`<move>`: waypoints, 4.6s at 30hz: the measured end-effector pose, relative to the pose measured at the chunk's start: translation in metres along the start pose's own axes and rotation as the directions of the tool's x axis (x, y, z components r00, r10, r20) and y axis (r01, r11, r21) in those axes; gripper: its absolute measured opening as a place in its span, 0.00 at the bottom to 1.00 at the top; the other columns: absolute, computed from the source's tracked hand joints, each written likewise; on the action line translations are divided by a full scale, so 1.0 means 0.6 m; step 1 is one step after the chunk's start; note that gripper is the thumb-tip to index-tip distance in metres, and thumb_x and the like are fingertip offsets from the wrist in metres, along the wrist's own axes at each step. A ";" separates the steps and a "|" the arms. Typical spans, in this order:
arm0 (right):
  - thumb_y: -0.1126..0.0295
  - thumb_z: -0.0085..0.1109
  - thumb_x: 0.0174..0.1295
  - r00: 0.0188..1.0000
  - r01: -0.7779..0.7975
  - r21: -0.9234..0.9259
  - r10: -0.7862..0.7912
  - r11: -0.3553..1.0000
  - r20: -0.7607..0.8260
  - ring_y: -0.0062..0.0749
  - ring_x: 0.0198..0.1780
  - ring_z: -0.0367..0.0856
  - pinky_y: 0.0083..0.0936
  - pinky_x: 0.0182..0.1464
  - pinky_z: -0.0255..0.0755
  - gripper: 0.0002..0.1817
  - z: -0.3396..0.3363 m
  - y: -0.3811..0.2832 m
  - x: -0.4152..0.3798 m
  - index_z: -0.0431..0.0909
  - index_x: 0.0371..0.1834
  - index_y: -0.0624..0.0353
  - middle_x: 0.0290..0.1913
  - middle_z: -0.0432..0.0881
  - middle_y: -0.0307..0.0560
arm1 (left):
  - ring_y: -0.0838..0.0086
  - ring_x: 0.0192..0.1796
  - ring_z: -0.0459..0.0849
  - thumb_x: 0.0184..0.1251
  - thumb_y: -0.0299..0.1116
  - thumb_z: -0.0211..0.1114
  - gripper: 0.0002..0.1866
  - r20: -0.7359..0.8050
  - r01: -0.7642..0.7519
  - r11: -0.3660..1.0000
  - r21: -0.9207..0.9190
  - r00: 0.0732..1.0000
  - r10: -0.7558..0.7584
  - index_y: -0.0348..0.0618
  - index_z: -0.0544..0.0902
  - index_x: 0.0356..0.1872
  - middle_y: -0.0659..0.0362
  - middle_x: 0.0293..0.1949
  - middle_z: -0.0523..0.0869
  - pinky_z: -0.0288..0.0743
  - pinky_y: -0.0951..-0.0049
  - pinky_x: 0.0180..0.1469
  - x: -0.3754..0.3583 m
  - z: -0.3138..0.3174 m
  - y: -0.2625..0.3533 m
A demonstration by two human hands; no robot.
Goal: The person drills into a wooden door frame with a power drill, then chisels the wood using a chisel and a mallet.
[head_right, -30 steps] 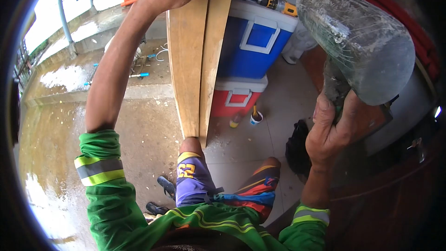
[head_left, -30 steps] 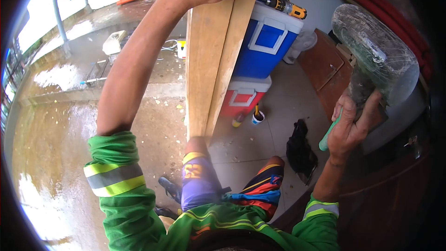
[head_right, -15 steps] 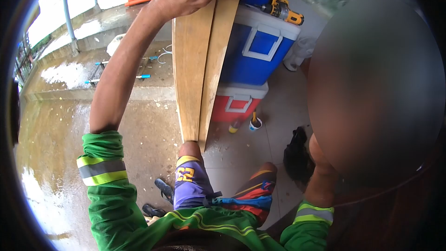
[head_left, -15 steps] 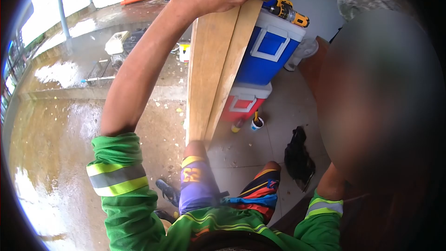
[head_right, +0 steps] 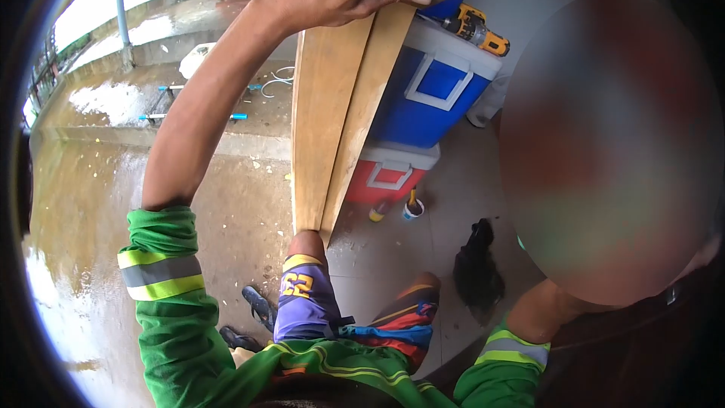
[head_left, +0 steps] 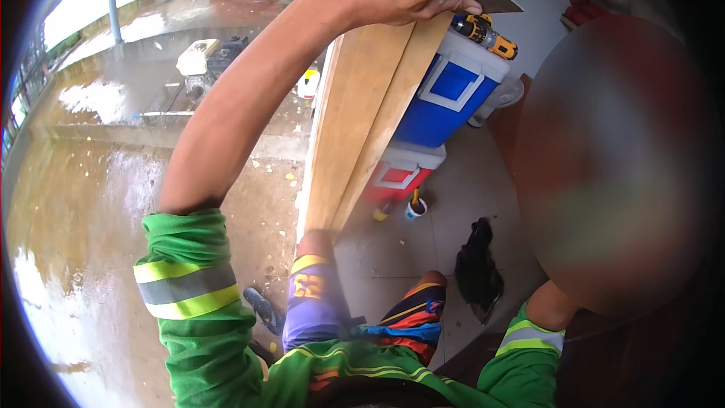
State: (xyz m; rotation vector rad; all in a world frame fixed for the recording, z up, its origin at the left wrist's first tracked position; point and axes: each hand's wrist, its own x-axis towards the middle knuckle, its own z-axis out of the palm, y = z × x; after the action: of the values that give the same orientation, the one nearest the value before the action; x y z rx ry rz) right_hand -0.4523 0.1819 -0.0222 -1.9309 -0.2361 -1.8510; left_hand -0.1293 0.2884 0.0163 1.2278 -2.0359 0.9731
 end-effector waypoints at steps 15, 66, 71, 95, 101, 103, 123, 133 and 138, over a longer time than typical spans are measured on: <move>0.64 0.45 0.80 0.789 0.609 -0.576 -0.344 0.545 0.509 0.28 0.23 0.68 0.22 0.25 0.68 0.24 -0.011 0.072 -0.018 0.67 0.72 0.69 0.32 0.76 0.46 | 0.51 0.36 0.89 0.80 0.36 0.59 0.13 -0.050 -0.015 0.999 0.030 0.999 0.017 0.41 0.83 0.55 0.44 0.37 0.90 0.83 0.56 0.41 -0.006 0.007 0.002; 0.67 0.46 0.77 0.418 -0.901 -0.110 0.907 0.421 0.044 0.17 0.18 0.64 0.18 0.18 0.63 0.38 -0.149 0.103 -0.442 0.45 0.88 0.50 0.28 0.70 0.38 | 0.67 0.44 0.76 0.63 0.34 0.64 0.09 -0.521 0.145 0.897 0.418 0.847 0.106 0.54 0.84 0.44 0.62 0.37 0.77 0.66 0.67 0.49 0.092 0.194 0.044; 0.67 0.47 0.76 0.409 -0.899 -0.179 0.913 0.400 -0.015 0.17 0.18 0.65 0.19 0.18 0.63 0.39 -0.148 0.091 -0.427 0.44 0.88 0.51 0.26 0.70 0.38 | 0.67 0.38 0.75 0.56 0.41 0.72 0.10 -0.575 0.102 0.938 0.330 0.810 0.115 0.52 0.82 0.33 0.64 0.33 0.78 0.66 0.65 0.43 0.082 0.189 0.024; 0.68 0.49 0.75 0.420 -0.884 -0.249 0.906 0.396 -0.049 0.18 0.18 0.67 0.19 0.18 0.63 0.39 -0.134 0.061 -0.409 0.45 0.87 0.57 0.26 0.72 0.38 | 0.67 0.33 0.76 0.58 0.39 0.74 0.11 -0.798 0.142 0.963 0.231 0.593 0.104 0.50 0.80 0.25 0.63 0.25 0.79 0.66 0.65 0.38 0.102 0.190 0.006; 0.64 0.50 0.76 0.711 -0.703 -0.231 0.659 0.673 -0.243 0.21 0.21 0.68 0.18 0.20 0.63 0.42 -0.098 0.076 -0.316 0.39 0.88 0.55 0.32 0.75 0.44 | 0.66 0.27 0.73 0.58 0.33 0.74 0.11 -0.880 0.108 0.991 0.083 0.474 0.022 0.49 0.78 0.22 0.62 0.22 0.76 0.63 0.64 0.34 0.111 0.176 0.018; 0.64 0.50 0.76 0.929 -0.356 -0.235 0.315 0.904 -0.197 0.25 0.23 0.69 0.21 0.20 0.63 0.36 -0.042 0.066 -0.235 0.47 0.82 0.65 0.33 0.75 0.47 | 0.66 0.27 0.73 0.58 0.32 0.73 0.11 -0.889 0.084 0.995 0.058 0.457 0.013 0.48 0.78 0.22 0.61 0.21 0.76 0.64 0.64 0.34 0.109 0.171 0.019; 0.66 0.48 0.78 0.997 0.065 -0.123 -0.059 0.990 0.054 0.27 0.33 0.70 0.18 0.27 0.67 0.38 0.022 0.066 -0.139 0.39 0.85 0.52 0.43 0.74 0.56 | 0.69 0.33 0.75 0.55 0.37 0.74 0.09 -0.823 0.144 0.971 0.191 0.563 0.078 0.52 0.81 0.23 0.65 0.23 0.78 0.66 0.67 0.38 0.097 0.189 0.010; 0.63 0.52 0.77 0.998 0.056 -0.108 -0.051 0.993 0.048 0.27 0.31 0.70 0.17 0.26 0.66 0.39 0.032 0.073 -0.140 0.42 0.83 0.59 0.42 0.75 0.58 | 0.68 0.35 0.76 0.46 0.35 0.74 0.10 -0.809 0.102 0.989 0.110 0.587 0.029 0.54 0.84 0.31 0.65 0.25 0.78 0.67 0.66 0.40 0.096 0.185 0.010; 0.63 0.53 0.77 0.998 0.049 -0.116 -0.043 0.992 0.054 0.26 0.31 0.71 0.17 0.26 0.66 0.36 0.032 0.072 -0.139 0.46 0.81 0.62 0.42 0.75 0.58 | 0.68 0.34 0.76 0.47 0.35 0.74 0.08 -0.841 0.116 0.990 0.081 0.541 0.006 0.54 0.83 0.29 0.65 0.25 0.78 0.67 0.66 0.39 0.103 0.187 0.014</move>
State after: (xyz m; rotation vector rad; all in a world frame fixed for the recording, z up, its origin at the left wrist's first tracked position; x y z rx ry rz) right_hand -0.4238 0.1675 -0.1124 -2.0706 -0.1930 -1.8842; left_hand -0.1737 0.1691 -0.0036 0.6267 -1.1467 1.3410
